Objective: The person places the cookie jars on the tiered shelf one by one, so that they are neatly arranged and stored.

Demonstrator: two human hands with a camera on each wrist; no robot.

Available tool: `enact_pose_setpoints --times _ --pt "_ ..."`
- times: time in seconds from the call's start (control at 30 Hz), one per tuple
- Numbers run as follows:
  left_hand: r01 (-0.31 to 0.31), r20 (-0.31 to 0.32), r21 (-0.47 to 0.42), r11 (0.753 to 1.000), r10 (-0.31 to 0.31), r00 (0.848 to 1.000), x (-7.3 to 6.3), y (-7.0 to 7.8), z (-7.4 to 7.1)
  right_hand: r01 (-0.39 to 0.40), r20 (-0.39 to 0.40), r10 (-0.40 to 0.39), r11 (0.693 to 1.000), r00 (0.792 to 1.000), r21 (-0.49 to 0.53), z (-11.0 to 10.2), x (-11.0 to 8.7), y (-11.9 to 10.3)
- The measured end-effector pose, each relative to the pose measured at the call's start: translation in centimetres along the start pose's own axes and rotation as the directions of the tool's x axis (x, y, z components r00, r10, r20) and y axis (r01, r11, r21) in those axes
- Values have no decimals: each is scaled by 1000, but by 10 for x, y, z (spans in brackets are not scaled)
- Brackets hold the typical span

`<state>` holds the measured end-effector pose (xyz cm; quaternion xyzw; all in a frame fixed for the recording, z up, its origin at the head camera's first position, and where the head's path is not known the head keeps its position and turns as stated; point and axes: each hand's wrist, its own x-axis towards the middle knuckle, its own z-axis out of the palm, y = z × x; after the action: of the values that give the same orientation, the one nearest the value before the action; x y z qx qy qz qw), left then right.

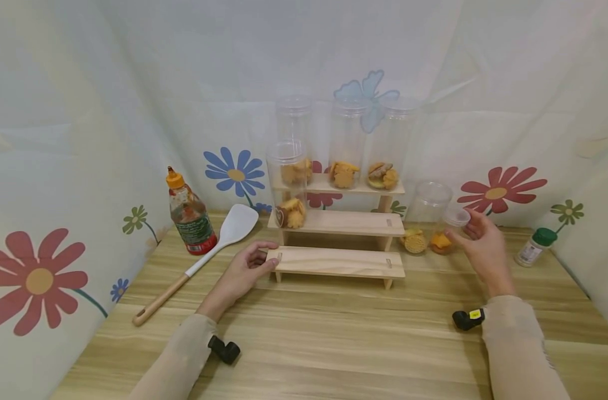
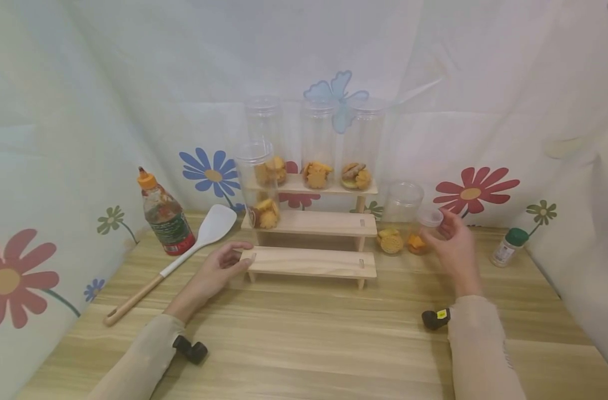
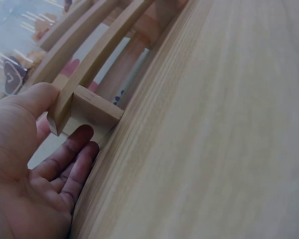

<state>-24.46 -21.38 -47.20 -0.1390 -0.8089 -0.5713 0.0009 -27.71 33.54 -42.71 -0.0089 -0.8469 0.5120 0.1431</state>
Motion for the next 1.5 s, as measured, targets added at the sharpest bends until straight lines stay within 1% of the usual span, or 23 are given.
enact_pose_setpoints --times 0.3,0.53,0.7,1.0,1.13,1.3,1.37,1.5 --pt "9 1 -6 1000 -9 1000 -1 1 0 37 -8 -37 999 999 -39 3 -1 7" --pt "14 -2 -11 1000 -14 1000 -2 2 0 55 -29 -56 998 998 -23 2 -2 5" --pt "9 -1 -13 1000 -9 1000 -2 2 1 61 -39 -62 998 997 -26 -2 -3 -2" --pt "-5 2 -14 1000 5 1000 -1 2 0 12 -106 -20 997 994 -70 -17 -6 -26" --pt "-1 3 -15 1000 1 1000 -2 3 0 15 -147 -25 997 989 -72 -25 -9 -41" --pt "15 2 -9 1000 -15 1000 -1 3 1 63 -183 -70 997 981 -43 -36 -15 -65" --pt "22 -2 -5 1000 -22 1000 -1 3 1 100 -196 -101 995 975 -18 -39 -16 -75" --pt "17 -1 -1 1000 -17 1000 0 2 0 167 -214 -168 986 962 -25 -42 -20 -92"
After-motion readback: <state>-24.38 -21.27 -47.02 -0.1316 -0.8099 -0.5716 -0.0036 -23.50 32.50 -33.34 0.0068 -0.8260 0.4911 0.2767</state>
